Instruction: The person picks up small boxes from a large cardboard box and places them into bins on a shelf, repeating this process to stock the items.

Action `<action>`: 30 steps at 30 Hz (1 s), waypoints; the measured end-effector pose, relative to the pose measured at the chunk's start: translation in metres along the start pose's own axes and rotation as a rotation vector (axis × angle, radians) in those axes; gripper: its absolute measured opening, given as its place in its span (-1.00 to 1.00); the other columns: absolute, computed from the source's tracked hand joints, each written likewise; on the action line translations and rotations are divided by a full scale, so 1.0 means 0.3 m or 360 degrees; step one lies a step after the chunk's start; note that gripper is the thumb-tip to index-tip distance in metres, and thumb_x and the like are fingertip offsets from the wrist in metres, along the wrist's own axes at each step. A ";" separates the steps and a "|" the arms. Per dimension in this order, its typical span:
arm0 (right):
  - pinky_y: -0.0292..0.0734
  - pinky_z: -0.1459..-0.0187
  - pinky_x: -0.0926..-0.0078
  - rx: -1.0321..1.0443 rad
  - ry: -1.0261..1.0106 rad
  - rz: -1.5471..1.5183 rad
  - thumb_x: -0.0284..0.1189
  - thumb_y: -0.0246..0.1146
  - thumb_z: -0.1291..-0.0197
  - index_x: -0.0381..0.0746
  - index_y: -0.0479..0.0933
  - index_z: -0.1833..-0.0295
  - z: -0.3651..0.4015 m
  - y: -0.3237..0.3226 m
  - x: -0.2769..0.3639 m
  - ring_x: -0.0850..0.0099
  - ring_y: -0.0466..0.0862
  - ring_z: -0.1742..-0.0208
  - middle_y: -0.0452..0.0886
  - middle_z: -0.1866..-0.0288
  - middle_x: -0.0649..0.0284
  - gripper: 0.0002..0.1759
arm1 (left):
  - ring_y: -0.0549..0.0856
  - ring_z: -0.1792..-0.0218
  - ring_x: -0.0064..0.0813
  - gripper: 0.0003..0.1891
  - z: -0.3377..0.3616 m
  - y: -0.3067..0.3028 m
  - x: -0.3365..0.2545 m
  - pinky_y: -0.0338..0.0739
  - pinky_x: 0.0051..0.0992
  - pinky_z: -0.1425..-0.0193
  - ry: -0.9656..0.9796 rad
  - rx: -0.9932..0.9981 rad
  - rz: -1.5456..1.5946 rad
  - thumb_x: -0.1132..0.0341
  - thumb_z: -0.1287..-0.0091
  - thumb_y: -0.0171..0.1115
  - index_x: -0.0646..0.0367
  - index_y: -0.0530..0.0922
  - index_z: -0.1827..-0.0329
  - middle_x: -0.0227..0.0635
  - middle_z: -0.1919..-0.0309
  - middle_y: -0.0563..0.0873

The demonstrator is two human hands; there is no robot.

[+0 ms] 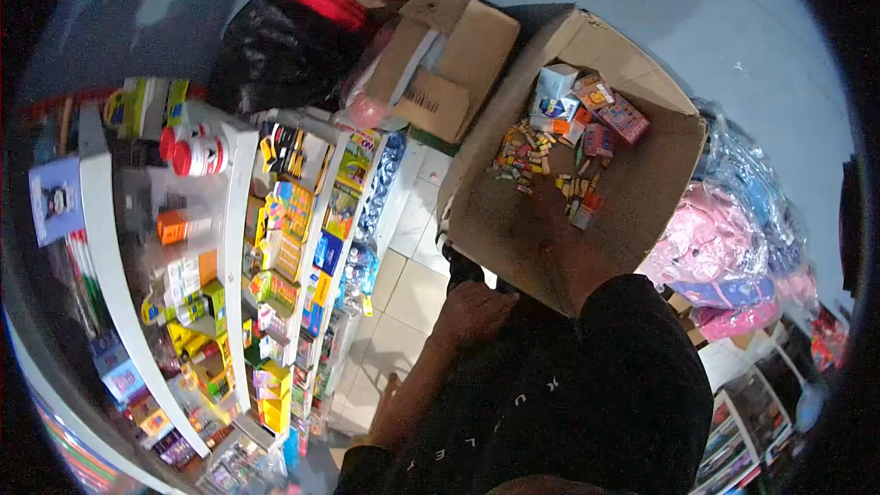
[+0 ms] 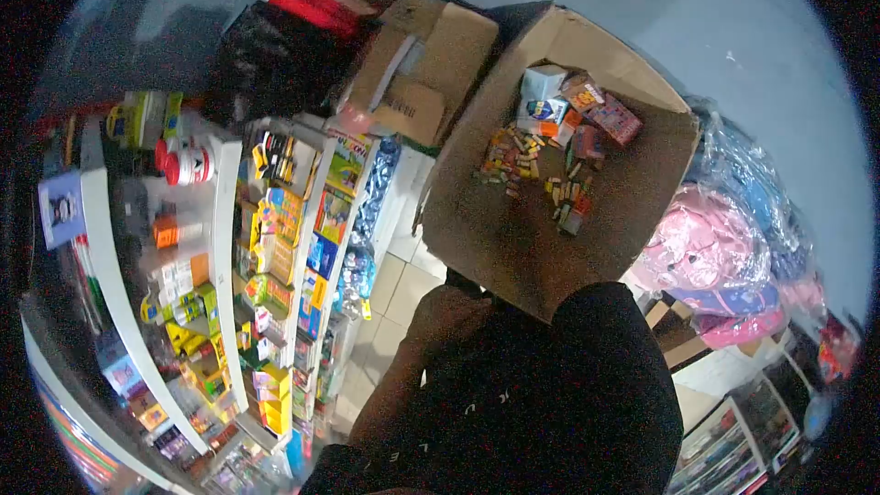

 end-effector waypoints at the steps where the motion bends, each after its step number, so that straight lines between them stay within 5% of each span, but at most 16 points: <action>1: 0.56 0.00 0.29 0.0042 0.0050 0.0090 -0.22 0.04 -0.47 -0.22 0.39 -0.30 0.059 -0.024 0.048 0.23 0.58 -0.06 0.42 -0.27 0.14 -0.58 | 0.67 0.41 -0.27 -0.85 0.033 -0.016 0.002 0.55 -0.28 0.30 -0.0039 -0.0026 0.0029 0.30 -0.20 0.35 0.04 0.71 0.17 -0.32 0.41 0.70; 5: 0.53 -0.06 0.25 0.0527 0.0183 0.0110 -0.16 0.00 -0.50 -0.24 0.38 -0.30 0.134 -0.011 0.154 0.21 0.55 -0.12 0.41 -0.28 0.12 -0.54 | 0.69 0.36 -0.24 -0.86 0.214 0.048 0.068 0.57 -0.28 0.25 -0.0354 -0.0028 0.0116 0.28 -0.24 0.32 0.06 0.71 0.19 -0.28 0.38 0.71; 9: 0.47 -0.12 0.26 0.0382 -0.0313 0.0651 -0.09 0.06 -0.46 -0.24 0.26 -0.43 0.279 0.017 0.199 0.25 0.47 -0.21 0.39 -0.29 0.10 -0.40 | 0.70 0.29 -0.23 -0.82 0.330 0.019 0.081 0.59 -0.30 0.17 -0.0626 -0.0263 0.0292 0.22 -0.29 0.30 0.07 0.71 0.15 -0.25 0.33 0.72; 11: 0.47 -0.10 0.28 0.0394 -0.0167 0.0596 -0.06 0.07 -0.45 -0.23 0.20 -0.48 0.278 -0.002 0.213 0.28 0.48 -0.15 0.41 -0.26 0.10 -0.33 | 0.70 0.26 -0.24 -0.80 0.366 -0.005 0.085 0.59 -0.30 0.13 -0.0758 -0.0442 0.0435 0.20 -0.31 0.28 0.07 0.71 0.12 -0.24 0.31 0.73; 14: 0.48 0.09 0.34 0.0506 0.0347 0.0047 -0.05 0.08 -0.43 -0.21 0.19 -0.47 0.262 -0.029 0.217 0.34 0.53 0.09 0.48 -0.09 0.15 -0.33 | 0.70 0.21 -0.24 -0.74 0.398 -0.053 0.118 0.58 -0.31 0.05 -0.0977 -0.0508 0.0675 0.17 -0.37 0.25 0.11 0.68 0.03 -0.23 0.24 0.74; 19: 0.36 0.58 0.49 0.0556 0.0311 -0.0852 -0.13 0.19 -0.38 -0.17 0.48 -0.18 0.282 -0.125 0.346 0.55 0.48 0.55 0.56 0.37 0.36 -0.58 | 0.69 0.10 -0.30 -0.66 0.408 -0.122 0.178 0.57 -0.36 -0.02 -0.0957 -0.0769 0.1019 0.14 -0.43 0.19 0.19 0.59 -0.10 -0.20 0.07 0.72; 22: 0.24 0.65 0.61 0.0195 -0.0207 -0.1034 -0.22 0.20 -0.38 -0.14 0.52 -0.01 0.515 -0.379 0.805 0.65 0.42 0.60 0.50 0.46 0.45 -0.75 | 0.69 0.04 -0.24 -0.61 0.396 -0.137 0.232 0.58 -0.30 -0.10 -0.0920 -0.0868 0.1392 0.12 -0.47 0.14 0.17 0.50 -0.22 -0.17 0.02 0.68; 25: 0.26 0.63 0.64 0.0382 -0.0517 -0.1110 -0.27 0.19 -0.39 -0.14 0.52 -0.05 0.726 -0.434 1.133 0.65 0.43 0.59 0.51 0.45 0.43 -0.76 | 0.64 -0.05 -0.22 -0.53 0.383 -0.142 0.289 0.54 -0.23 -0.17 -0.0852 -0.1026 0.2236 0.03 -0.51 0.04 0.18 0.40 -0.30 -0.17 -0.06 0.63; 27: 0.49 0.17 0.55 0.0530 -0.0484 -0.0749 -0.25 0.25 -0.33 -0.22 0.53 -0.04 0.836 -0.390 1.286 0.53 0.58 0.19 0.58 0.17 0.31 -0.69 | 0.59 -0.12 -0.21 -0.47 0.385 -0.169 0.287 0.50 -0.18 -0.21 -0.0769 -0.1178 0.2897 -0.04 -0.52 -0.04 0.20 0.35 -0.34 -0.15 -0.11 0.59; 29: 0.52 0.08 0.54 0.0755 -0.0604 -0.0815 -0.28 0.25 -0.31 -0.23 0.52 -0.13 0.975 -0.302 1.427 0.51 0.60 0.10 0.59 0.11 0.27 -0.65 | 0.53 -0.21 -0.20 -0.34 0.401 -0.216 0.269 0.44 -0.15 -0.27 -0.0647 -0.1214 0.3090 -0.20 -0.49 -0.14 0.22 0.33 -0.34 -0.12 -0.16 0.55; 30: 0.46 0.23 0.58 0.0692 -0.0962 -0.0685 -0.31 0.24 -0.32 -0.22 0.51 -0.15 0.999 -0.255 1.490 0.56 0.55 0.23 0.58 0.15 0.31 -0.65 | 0.53 -0.21 -0.20 -0.31 0.420 -0.240 0.270 0.44 -0.13 -0.28 -0.0564 -0.1228 0.3207 -0.24 -0.47 -0.14 0.22 0.33 -0.35 -0.12 -0.17 0.54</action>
Point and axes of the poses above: each hand's wrist, its own z-axis away from the middle knuckle, its own y-axis out of the palm, x = y × z, the point moved 8 cm from there along -z, towards the middle knuckle
